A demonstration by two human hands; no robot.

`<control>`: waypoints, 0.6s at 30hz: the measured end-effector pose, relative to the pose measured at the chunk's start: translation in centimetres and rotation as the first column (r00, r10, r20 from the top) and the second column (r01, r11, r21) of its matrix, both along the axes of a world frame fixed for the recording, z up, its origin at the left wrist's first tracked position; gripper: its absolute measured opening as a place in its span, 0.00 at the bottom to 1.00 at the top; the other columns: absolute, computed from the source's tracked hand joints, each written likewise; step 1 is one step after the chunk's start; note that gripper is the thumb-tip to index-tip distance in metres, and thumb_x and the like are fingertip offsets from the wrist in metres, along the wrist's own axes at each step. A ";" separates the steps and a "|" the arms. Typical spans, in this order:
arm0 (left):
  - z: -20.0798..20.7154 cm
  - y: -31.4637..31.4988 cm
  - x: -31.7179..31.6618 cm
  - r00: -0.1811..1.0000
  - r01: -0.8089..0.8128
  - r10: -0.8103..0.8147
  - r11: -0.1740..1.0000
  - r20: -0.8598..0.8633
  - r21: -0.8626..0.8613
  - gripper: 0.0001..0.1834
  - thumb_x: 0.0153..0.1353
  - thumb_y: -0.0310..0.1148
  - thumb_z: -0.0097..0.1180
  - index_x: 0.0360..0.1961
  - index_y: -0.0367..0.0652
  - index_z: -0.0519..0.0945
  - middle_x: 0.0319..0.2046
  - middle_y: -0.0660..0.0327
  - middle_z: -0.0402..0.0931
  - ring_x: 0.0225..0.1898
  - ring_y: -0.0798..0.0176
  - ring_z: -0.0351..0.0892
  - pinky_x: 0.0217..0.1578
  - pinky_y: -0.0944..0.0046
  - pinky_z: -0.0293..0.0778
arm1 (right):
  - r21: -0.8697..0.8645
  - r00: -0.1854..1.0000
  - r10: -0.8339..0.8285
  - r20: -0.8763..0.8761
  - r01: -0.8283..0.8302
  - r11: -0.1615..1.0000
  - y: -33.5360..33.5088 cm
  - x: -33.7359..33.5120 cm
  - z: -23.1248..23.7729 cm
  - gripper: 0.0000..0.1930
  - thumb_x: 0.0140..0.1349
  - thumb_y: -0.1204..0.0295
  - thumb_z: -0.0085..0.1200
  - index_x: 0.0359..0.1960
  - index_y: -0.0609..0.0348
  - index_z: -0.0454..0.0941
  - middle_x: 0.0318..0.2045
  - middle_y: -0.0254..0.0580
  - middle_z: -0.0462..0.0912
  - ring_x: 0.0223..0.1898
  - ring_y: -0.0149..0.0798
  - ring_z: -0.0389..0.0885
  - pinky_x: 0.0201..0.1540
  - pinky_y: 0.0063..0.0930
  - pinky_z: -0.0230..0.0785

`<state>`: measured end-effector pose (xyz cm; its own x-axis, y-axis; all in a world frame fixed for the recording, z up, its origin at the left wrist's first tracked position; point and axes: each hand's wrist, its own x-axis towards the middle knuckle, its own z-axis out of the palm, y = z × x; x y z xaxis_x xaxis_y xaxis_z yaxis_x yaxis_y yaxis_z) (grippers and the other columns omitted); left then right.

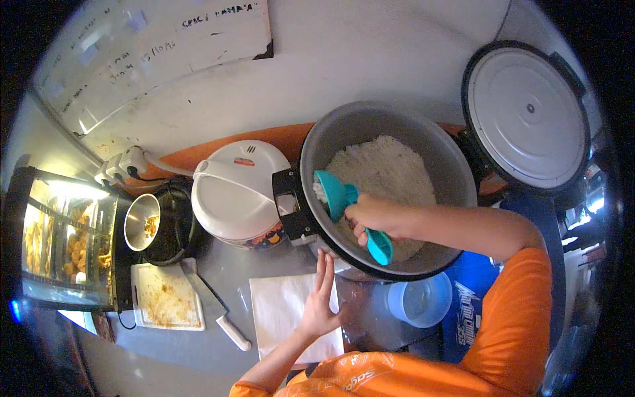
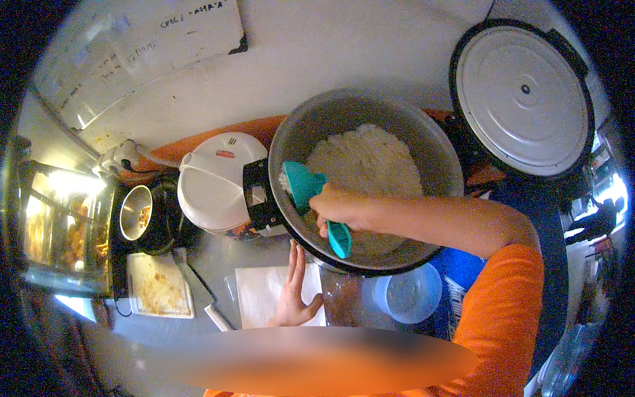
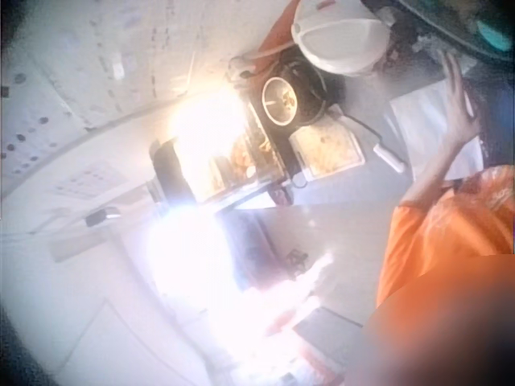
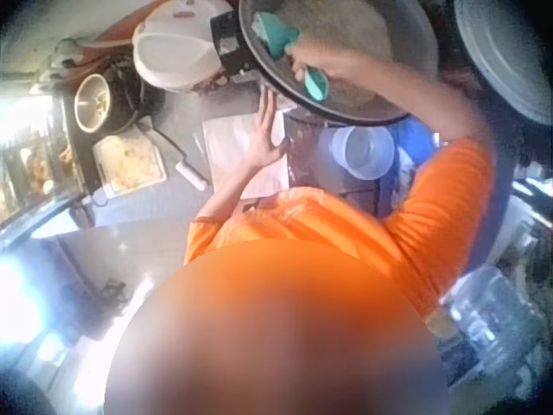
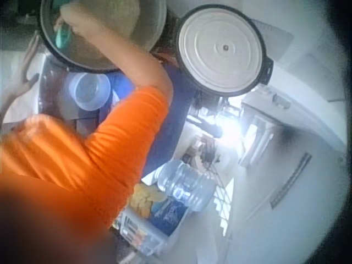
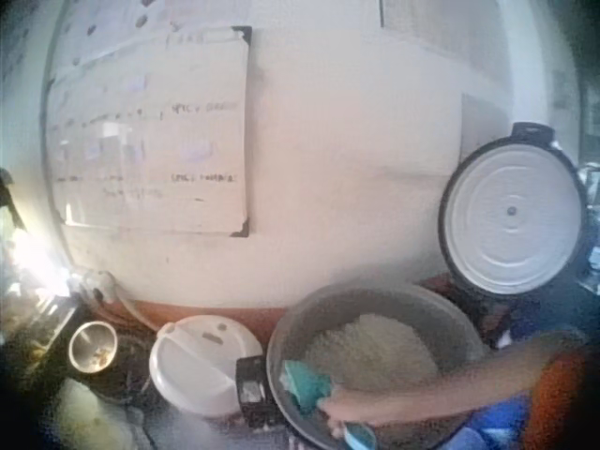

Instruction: The person scoops cooked rice from a rice cooker into small paper bags using a green scoop, then folds and seals each bag. The person repeats this process multiple times, placing the sealed bags on the counter.

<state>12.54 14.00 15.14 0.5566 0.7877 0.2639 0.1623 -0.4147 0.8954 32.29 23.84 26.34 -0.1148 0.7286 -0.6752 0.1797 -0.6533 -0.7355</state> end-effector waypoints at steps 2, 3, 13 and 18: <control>0.1 -0.1 0.0 1.000 -0.013 0.013 1.000 -0.019 0.024 0.54 0.45 0.26 0.58 0.72 0.38 0.41 0.72 0.39 0.32 0.72 0.38 0.39 0.67 0.53 0.52 | -0.195 0.974 -0.083 -0.210 0.042 0.980 0.5 1.4 1.6 0.08 0.62 0.74 0.46 0.23 0.55 0.66 0.17 0.28 0.63 0.12 0.26 0.60 0.13 0.21 0.55; 0.1 -0.2 0.0 1.000 -0.019 0.020 0.999 -0.024 0.041 0.54 0.45 0.25 0.57 0.72 0.38 0.41 0.72 0.39 0.32 0.72 0.39 0.39 0.67 0.53 0.52 | -0.273 0.938 -0.110 -0.329 0.018 0.962 1.2 2.5 1.7 0.08 0.62 0.73 0.46 0.23 0.55 0.66 0.17 0.27 0.63 0.12 0.25 0.60 0.13 0.21 0.55; 0.1 0.1 -0.1 0.999 -0.009 0.009 1.000 -0.033 -0.002 0.51 0.48 0.23 0.56 0.72 0.37 0.42 0.72 0.38 0.35 0.73 0.39 0.36 0.69 0.51 0.46 | 0.134 0.605 0.166 0.779 -0.418 0.898 6.8 10.6 -7.7 0.10 0.58 0.70 0.50 0.34 0.68 0.75 0.23 0.47 0.78 0.20 0.42 0.78 0.19 0.37 0.68; -0.8 -0.1 0.0 1.000 -0.019 0.018 0.997 -0.018 -0.076 0.52 0.48 0.23 0.56 0.72 0.37 0.42 0.71 0.38 0.34 0.73 0.38 0.35 0.68 0.51 0.48 | -0.092 0.278 0.593 0.756 -0.851 0.516 7.4 11.3 -9.5 0.12 0.54 0.64 0.52 0.30 0.60 0.81 0.27 0.54 0.83 0.29 0.50 0.82 0.33 0.49 0.73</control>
<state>12.51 13.90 14.29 0.5459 0.8153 0.1934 0.1852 -0.3425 0.9211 43.60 31.27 16.83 -0.3519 0.7257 -0.5911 0.9333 0.2239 -0.2807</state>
